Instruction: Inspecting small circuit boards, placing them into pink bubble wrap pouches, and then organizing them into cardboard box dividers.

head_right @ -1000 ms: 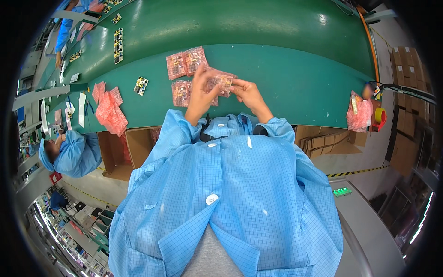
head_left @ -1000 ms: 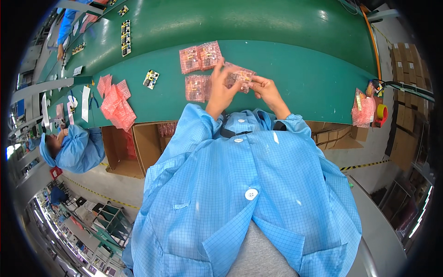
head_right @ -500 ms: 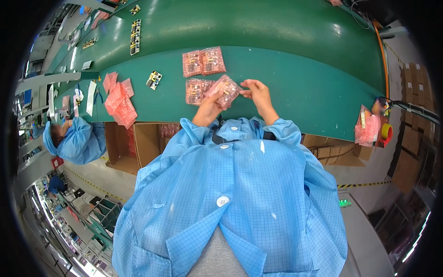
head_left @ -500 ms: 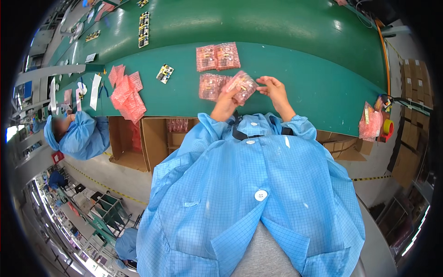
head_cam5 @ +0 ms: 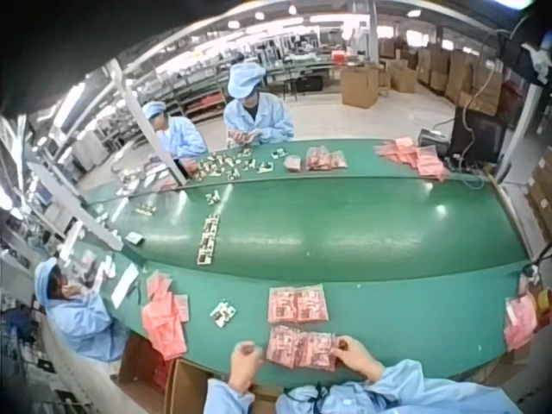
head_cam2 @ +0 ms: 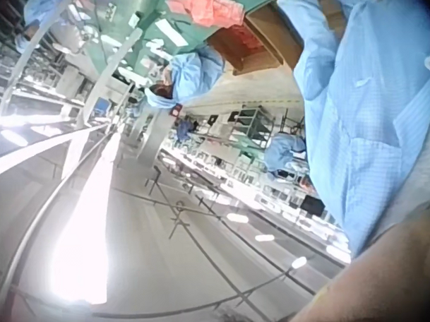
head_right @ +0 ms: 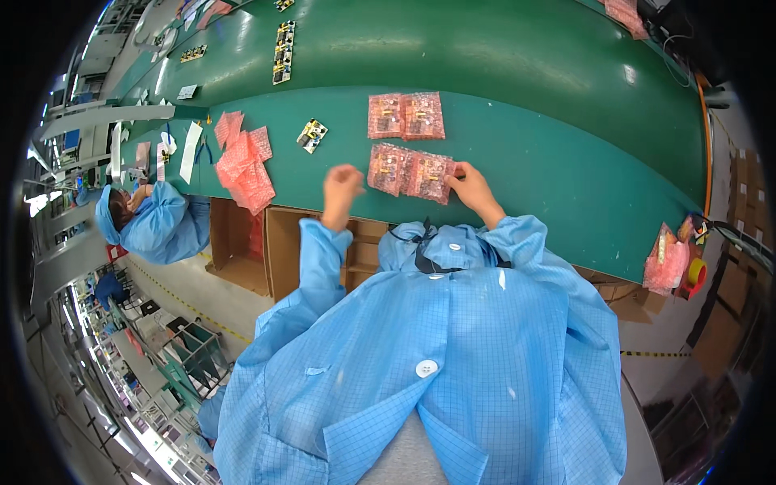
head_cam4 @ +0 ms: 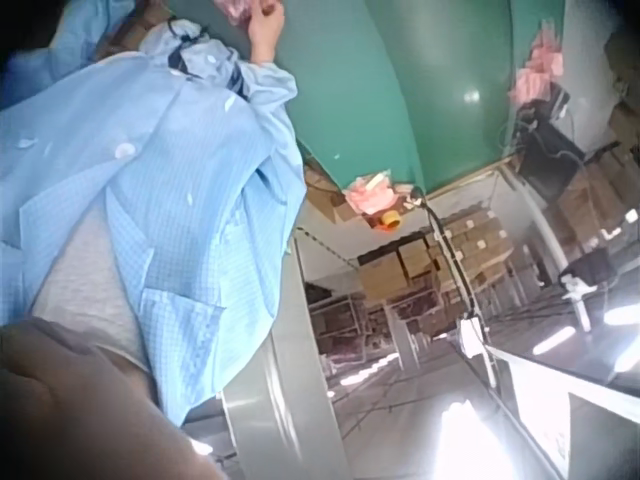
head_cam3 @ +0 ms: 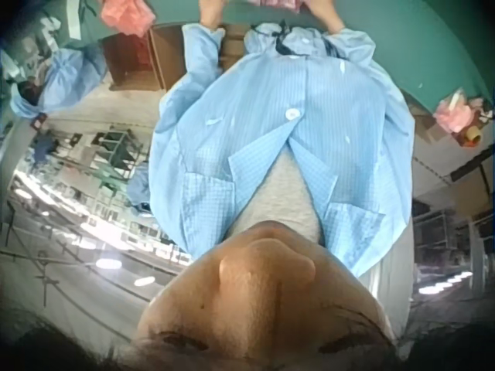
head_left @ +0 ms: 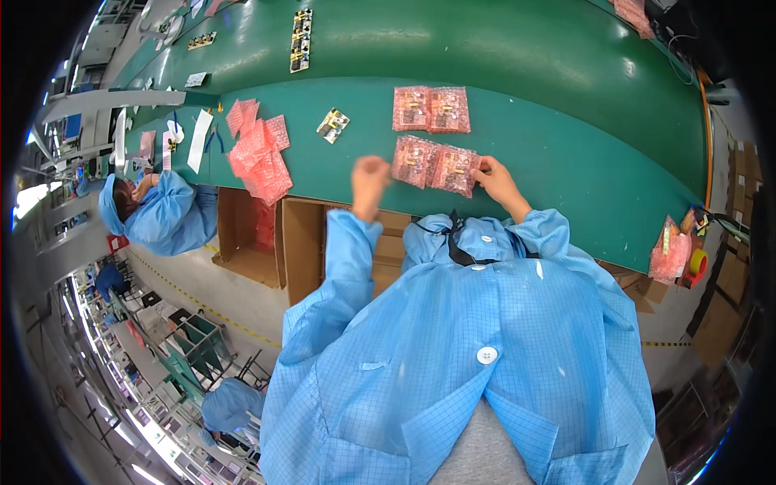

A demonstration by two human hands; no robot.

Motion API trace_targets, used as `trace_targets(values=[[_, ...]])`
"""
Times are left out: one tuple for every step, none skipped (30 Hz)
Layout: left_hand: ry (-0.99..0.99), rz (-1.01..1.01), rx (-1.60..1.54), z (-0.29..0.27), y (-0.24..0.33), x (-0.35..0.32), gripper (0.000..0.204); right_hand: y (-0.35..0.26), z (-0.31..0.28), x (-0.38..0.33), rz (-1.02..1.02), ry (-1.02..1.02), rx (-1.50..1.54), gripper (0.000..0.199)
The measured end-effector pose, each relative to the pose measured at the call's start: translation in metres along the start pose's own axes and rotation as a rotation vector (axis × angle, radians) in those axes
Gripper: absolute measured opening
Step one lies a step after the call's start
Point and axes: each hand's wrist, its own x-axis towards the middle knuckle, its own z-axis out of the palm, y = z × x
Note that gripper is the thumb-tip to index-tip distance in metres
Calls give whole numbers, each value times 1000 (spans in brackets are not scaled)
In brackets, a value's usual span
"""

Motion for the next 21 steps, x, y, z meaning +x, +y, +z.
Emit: trace_targets(values=[[207,289,306,-23,-10,30,46,-2,2,0,26,51,61,37],[327,368,478,-31,-2,55,58,4,-2,-4,69,128,125,40],[442,569,602,-48,-4,76,68,4,-5,-4,80,128,73,44],[430,570,607,-57,-6,91,68,4,-11,-6,87,136,79,44],[480,541,686,-61,-5,104,73,4,-20,-12,117,146,93,43],[530,515,764,-65,-4,116,78,4,-27,-16,145,157,107,43],[509,523,768,-70,-4,127,78,7,-36,-22,146,146,105,38],[424,399,770,-75,-5,134,82,10,-44,-27,153,163,112,38],[338,273,772,-81,-6,142,86,8,-52,-33,207,158,153,34],[321,274,776,-85,-4,148,86,6,-60,-40,260,152,191,31],[367,290,846,-90,-2,153,85,4,-62,-47,268,175,231,25],[412,306,917,-88,2,154,85,9,-64,-51,278,186,235,25],[503,279,996,-78,0,154,82,15,-65,-55,277,189,276,23],[496,276,999,-70,-3,150,82,19,-66,-58,274,188,317,22],[467,251,961,-64,-2,143,82,16,-64,-58,280,189,321,22],[455,225,919,-66,-4,140,83,4,-61,-53,222,163,317,22],[434,217,977,-69,-12,136,72,-9,-57,-46,163,134,313,22],[428,217,980,-63,-11,131,72,-18,-54,-40,167,138,315,22],[249,5,630,-54,-8,118,62,-25,-52,-33,130,90,337,23],[74,-202,276,-45,-7,103,52,-33,-48,-29,93,41,357,23],[47,-251,-18,-37,-7,84,44,-48,-44,-26,91,39,357,23]])
